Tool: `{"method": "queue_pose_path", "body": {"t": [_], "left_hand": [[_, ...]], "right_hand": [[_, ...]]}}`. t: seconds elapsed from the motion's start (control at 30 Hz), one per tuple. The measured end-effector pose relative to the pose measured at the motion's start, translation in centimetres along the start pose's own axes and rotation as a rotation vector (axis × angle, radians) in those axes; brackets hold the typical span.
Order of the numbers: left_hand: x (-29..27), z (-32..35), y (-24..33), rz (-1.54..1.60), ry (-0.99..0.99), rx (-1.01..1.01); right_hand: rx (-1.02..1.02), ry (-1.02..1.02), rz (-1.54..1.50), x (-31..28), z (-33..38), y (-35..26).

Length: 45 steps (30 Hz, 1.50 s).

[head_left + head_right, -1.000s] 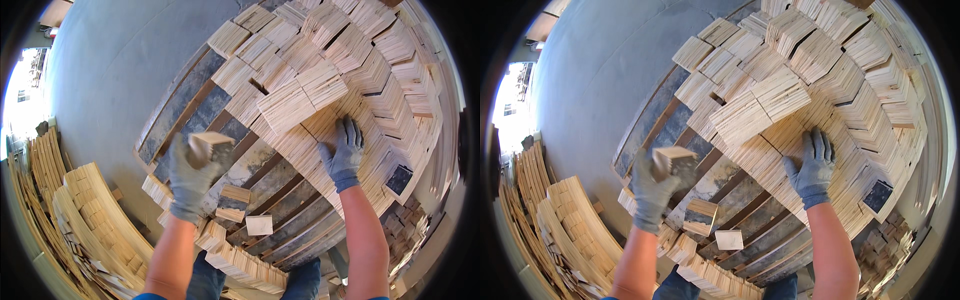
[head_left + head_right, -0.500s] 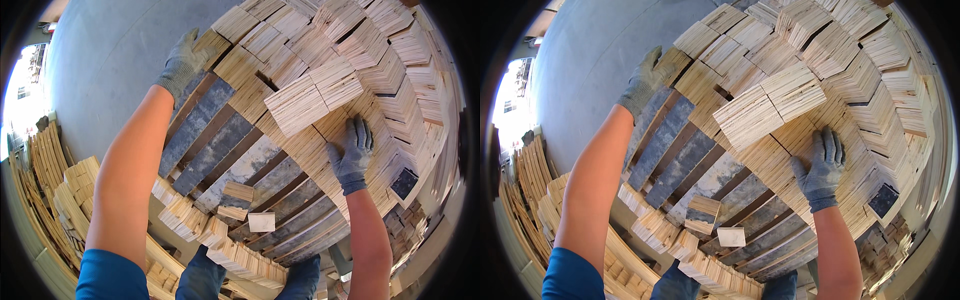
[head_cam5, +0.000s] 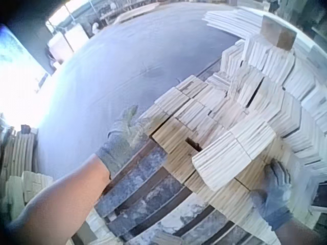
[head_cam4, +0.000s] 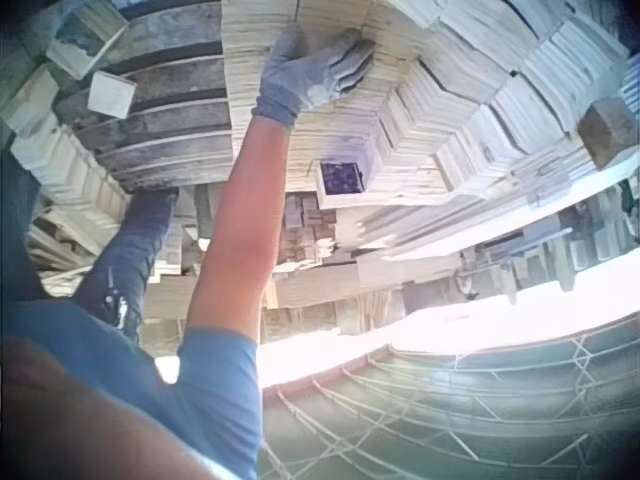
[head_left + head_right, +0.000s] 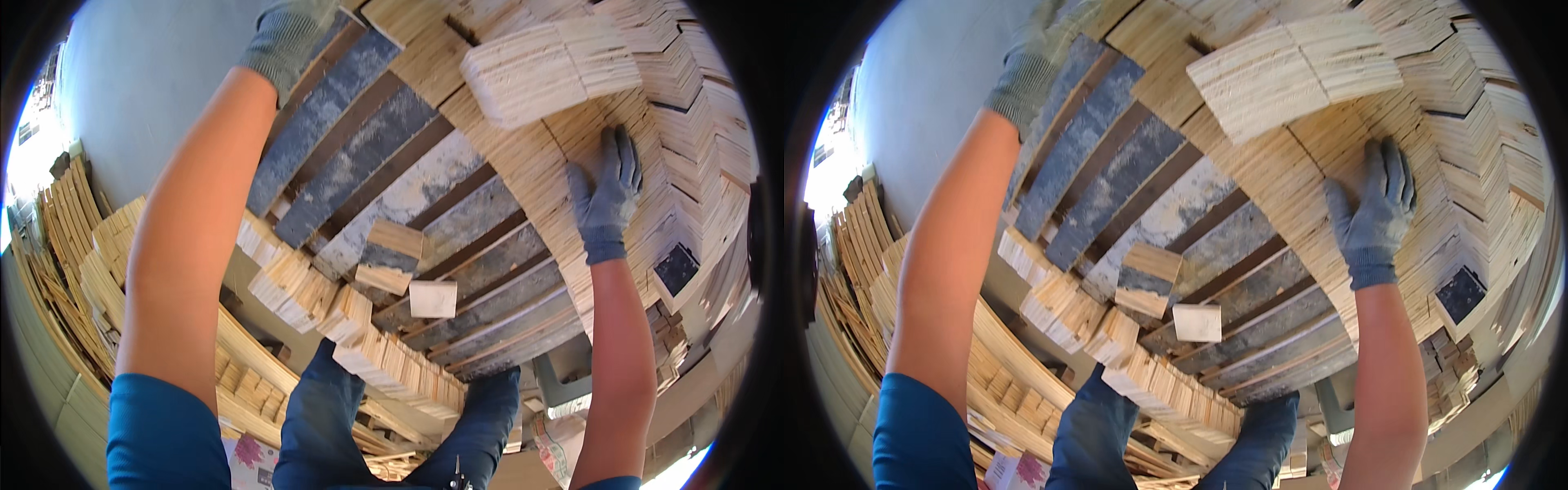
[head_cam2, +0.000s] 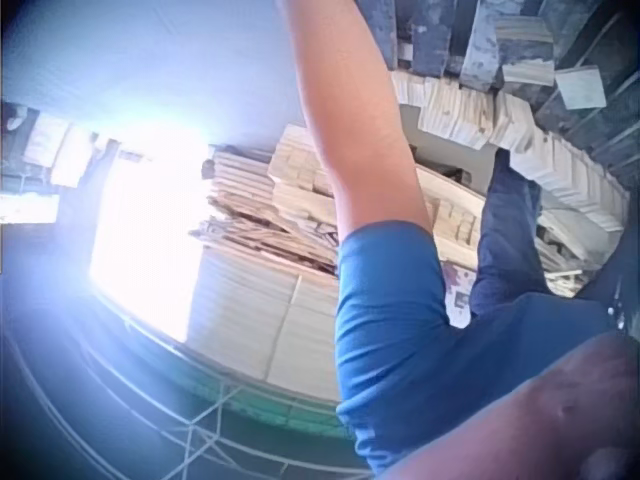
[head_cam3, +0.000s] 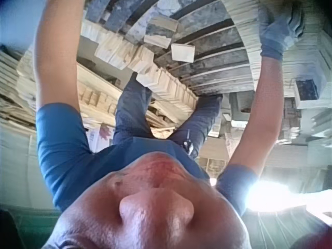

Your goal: The person stacks small rectangular wood blocks onto a wooden pallet in a workshop. They pick up blocks from the floor and a plastic bag, then place them in neat rows on the pallet, occasionally adjusting the stack.

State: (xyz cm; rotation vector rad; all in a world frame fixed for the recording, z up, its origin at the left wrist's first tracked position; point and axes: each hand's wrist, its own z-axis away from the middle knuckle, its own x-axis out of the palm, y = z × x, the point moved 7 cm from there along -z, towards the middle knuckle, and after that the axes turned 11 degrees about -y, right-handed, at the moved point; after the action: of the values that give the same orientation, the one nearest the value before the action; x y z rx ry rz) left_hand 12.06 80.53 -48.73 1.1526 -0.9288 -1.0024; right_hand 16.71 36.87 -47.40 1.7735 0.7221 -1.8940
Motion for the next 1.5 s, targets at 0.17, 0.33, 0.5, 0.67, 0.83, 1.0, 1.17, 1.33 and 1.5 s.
{"method": "queue_pose_path", "body": {"t": [0.17, 0.33, 0.5, 0.67, 0.83, 1.0, 1.17, 1.33, 1.5], "left_hand": [[4.4, 15.1, 1.6, -1.001, -0.138, -0.114], [10.5, 29.5, -2.3, -1.044, -0.259, -0.36], [13.9, 34.8, -6.1, -0.994, -0.04, -0.427], [13.5, 34.2, -6.0, -0.976, 0.035, -0.381], [8.3, 32.8, -3.8, -0.759, 0.089, -0.341], [2.5, 28.6, -2.9, -0.493, 0.207, -0.27], [2.2, 23.4, 0.9, -0.672, 0.224, -0.183], [3.6, 18.2, 4.1, -0.424, 0.187, -0.101], [4.2, 12.4, 6.3, -0.218, 0.159, -0.03]], "right_hand": [[-0.048, 0.023, 0.013, 0.1, -0.8, -0.8], [-0.095, 0.055, -0.009, 0.5, -0.6, -0.7], [-0.053, 0.044, -0.005, 0.5, -0.5, -0.6], [-0.023, 0.023, 0.014, 0.5, -0.4, -0.7], [-0.039, 0.026, -0.002, 0.0, -0.2, -1.0], [-0.036, 0.029, -0.038, -0.2, -0.7, -0.8], [0.002, -0.004, -0.063, -0.8, -0.8, -0.9], [0.042, -0.009, -0.082, -1.1, -0.8, -0.7], [0.058, -0.017, -0.12, -1.5, -0.8, -0.7]]}}
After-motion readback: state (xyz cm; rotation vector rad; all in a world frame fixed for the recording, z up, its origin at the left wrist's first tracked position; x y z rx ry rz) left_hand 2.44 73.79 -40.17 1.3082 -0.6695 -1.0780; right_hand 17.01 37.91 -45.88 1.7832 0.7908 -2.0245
